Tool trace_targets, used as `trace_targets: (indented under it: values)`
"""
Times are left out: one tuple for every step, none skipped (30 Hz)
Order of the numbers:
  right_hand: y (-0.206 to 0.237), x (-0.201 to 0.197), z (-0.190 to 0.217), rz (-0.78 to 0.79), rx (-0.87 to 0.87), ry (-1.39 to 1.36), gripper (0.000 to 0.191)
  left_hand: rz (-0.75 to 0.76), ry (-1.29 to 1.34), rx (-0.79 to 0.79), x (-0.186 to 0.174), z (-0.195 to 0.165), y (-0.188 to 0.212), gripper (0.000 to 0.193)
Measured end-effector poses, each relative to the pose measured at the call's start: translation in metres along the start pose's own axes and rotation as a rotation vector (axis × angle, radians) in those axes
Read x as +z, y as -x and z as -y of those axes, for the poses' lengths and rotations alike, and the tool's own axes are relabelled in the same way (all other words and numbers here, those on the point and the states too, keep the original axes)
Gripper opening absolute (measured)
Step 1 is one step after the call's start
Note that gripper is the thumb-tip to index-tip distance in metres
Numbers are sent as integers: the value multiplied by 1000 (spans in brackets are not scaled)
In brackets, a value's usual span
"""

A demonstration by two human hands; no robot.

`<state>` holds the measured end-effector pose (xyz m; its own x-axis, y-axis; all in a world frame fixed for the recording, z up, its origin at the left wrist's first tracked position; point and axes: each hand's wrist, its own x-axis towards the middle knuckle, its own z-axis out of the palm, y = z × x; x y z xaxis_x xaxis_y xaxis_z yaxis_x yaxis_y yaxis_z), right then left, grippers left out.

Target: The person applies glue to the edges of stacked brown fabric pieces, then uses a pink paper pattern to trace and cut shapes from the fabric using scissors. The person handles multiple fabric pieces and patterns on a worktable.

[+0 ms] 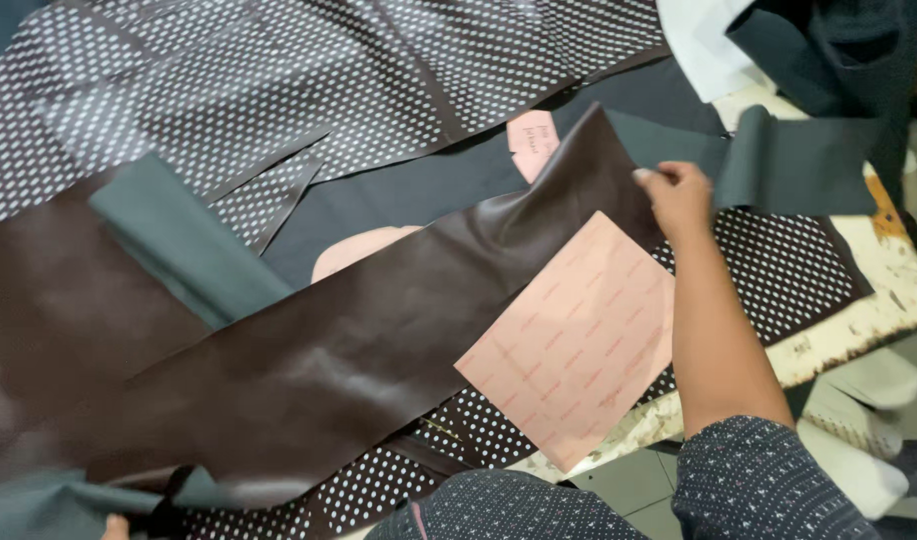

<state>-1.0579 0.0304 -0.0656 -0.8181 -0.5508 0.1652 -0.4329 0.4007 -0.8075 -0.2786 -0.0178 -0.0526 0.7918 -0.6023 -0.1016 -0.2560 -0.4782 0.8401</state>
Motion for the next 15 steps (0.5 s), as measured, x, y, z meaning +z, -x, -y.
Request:
trace_targets:
  values:
    - [6,10,9,-28,-222,236,73,-7,28,8,-9,4,-1,67]
    - [11,19,19,-55,-451,467,90,-15,44,14,-12,9,0,69]
    - [12,25,29,-21,-385,519,99,-26,73,22,-17,16,2,70]
    - [12,30,38,14,-323,570,109,-48,102,28,-23,21,3,72]
    - [11,34,47,48,-261,620,118,-70,132,35,-30,26,5,73]
    - [10,36,53,114,-228,563,107,-85,164,44,-34,30,7,75]
    - [7,37,58,181,-192,508,96,-96,197,62,-40,32,9,77]
    - [4,38,61,247,-153,456,86,-101,228,63,-44,33,13,78]
    - [2,41,63,310,-127,361,72,-94,262,145,-48,31,15,78]
    - [-2,42,64,371,-100,268,58,-64,295,181,-53,28,20,74]
    - [-8,44,66,428,-73,173,46,-32,331,222,-54,20,24,70]
    - [-16,45,69,323,-196,161,36,3,371,268,-51,9,27,66]
    - [-26,43,73,215,-315,149,32,46,422,315,-50,-3,31,62]
    - [-42,38,78,109,-395,244,42,91,467,358,-51,-16,37,58]
    - [-58,33,86,41,-393,279,41,138,512,402,-53,-28,43,54]
